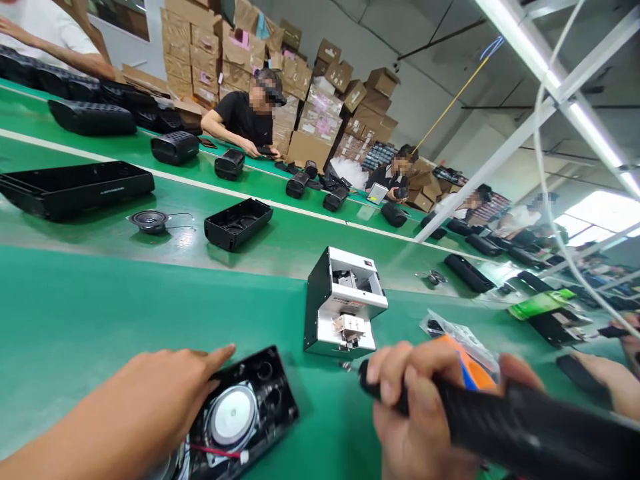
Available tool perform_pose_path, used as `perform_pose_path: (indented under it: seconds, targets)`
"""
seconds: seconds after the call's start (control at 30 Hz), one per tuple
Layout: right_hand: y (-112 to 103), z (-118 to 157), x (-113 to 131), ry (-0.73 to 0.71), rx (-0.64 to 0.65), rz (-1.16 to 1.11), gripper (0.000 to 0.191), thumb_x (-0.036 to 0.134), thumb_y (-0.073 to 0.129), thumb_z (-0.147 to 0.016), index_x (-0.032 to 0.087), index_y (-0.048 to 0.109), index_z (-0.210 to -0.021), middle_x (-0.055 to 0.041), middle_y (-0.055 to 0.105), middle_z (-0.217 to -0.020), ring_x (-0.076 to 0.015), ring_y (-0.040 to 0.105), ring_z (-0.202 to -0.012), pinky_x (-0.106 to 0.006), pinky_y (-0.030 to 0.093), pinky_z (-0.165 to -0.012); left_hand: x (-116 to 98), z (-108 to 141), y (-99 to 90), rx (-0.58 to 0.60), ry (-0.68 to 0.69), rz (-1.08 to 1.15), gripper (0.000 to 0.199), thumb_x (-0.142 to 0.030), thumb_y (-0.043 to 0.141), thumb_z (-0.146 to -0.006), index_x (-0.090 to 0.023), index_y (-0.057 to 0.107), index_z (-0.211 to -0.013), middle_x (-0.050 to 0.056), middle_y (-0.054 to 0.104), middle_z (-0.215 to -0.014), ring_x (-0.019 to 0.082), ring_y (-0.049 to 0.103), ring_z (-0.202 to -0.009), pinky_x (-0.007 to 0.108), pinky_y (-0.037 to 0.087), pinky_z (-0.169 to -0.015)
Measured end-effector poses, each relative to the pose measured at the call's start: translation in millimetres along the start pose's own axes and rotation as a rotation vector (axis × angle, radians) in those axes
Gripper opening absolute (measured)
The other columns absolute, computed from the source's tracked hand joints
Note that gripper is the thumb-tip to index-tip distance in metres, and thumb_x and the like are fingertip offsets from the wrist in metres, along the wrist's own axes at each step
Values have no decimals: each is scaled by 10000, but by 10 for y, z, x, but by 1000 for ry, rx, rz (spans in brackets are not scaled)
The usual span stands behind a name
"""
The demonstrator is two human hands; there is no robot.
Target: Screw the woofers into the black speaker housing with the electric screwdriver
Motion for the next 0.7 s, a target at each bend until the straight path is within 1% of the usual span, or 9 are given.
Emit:
perform_pose_path:
  seconds: [0.03,0.1,0.17,0.2,0.27,0.43,0.5,0.6,0.7]
  targets:
    - [-48,-108,-22,-12,-20,41,573,115,750,-1080,403,492,-1503,105,592,-813,-134,519,-555,-270,572,-603,108,93,70,-11,-39,-26,589,-215,457,-1000,-389,778,-1462,31,891,-826,331,844,-620,373,591,-500]
    - [-80,-259,-119,-30,1,98,575,124,747,-1077,380,478,-1516,101,602,-829,-147,544,-592,-282,571,-625,261,283,250,12,-115,-34,792,-212,428,-1023,-436,376,-1782,21,918,-1116,340,894,-799,385,684,-595]
    - [-97,-318,-242,-43,25,151,585,130,758,-1064,360,475,-1521,98,618,-853,-147,570,-608,-290,573,-633,276,438,363,-14,-157,56,899,-221,442,-1044,-462,85,-1834,20,794,-1497,341,877,-1122,393,753,-816]
    - [-108,-318,-303,-39,30,176,570,127,770,-1049,337,491,-1500,95,627,-856,-147,583,-612,-293,573,-632,236,491,403,-26,-164,95,914,-229,447,-1057,-467,25,-1832,20,685,-1641,336,819,-1276,395,746,-933]
    - [-133,-290,-406,-12,31,206,517,121,794,-1023,294,525,-1429,87,638,-841,-146,597,-609,-289,564,-614,130,538,444,-44,-194,127,876,-248,442,-1087,-455,37,-1836,38,497,-1792,336,690,-1461,404,705,-1059]
    - [-188,-226,-493,83,-8,197,476,126,822,-996,274,536,-1347,91,623,-807,-134,572,-582,-268,542,-579,-80,352,488,43,-284,235,706,-349,454,-1142,-432,269,-1818,101,227,-1898,370,709,-1434,408,723,-998]
    - [-169,-195,-500,155,-2,181,474,140,827,-996,270,542,-1351,88,619,-800,-130,552,-557,-256,527,-545,-127,254,472,54,-318,280,612,-394,436,-1161,-405,414,-1772,93,219,-1910,358,723,-1431,425,716,-1023]
    - [-146,-101,-395,234,3,126,503,132,818,-1003,295,548,-1395,92,614,-764,-135,528,-527,-245,527,-521,-153,197,414,-9,-412,284,522,-377,378,-1171,-363,593,-1647,74,287,-1905,330,817,-1291,424,741,-921]
    - [-187,-22,-160,241,11,24,588,73,784,-1011,414,553,-1431,122,581,-723,-133,472,-477,-254,529,-531,-225,192,375,-64,-435,302,494,-335,343,-1163,-339,647,-1552,76,376,-1869,309,838,-1216,461,721,-920]
Point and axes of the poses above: each hand's wrist, its own z-axis away from the middle knuckle, its own y-axis out of the palm, x = y × z, the point moved 9 cm from there along -z, towards the middle knuckle
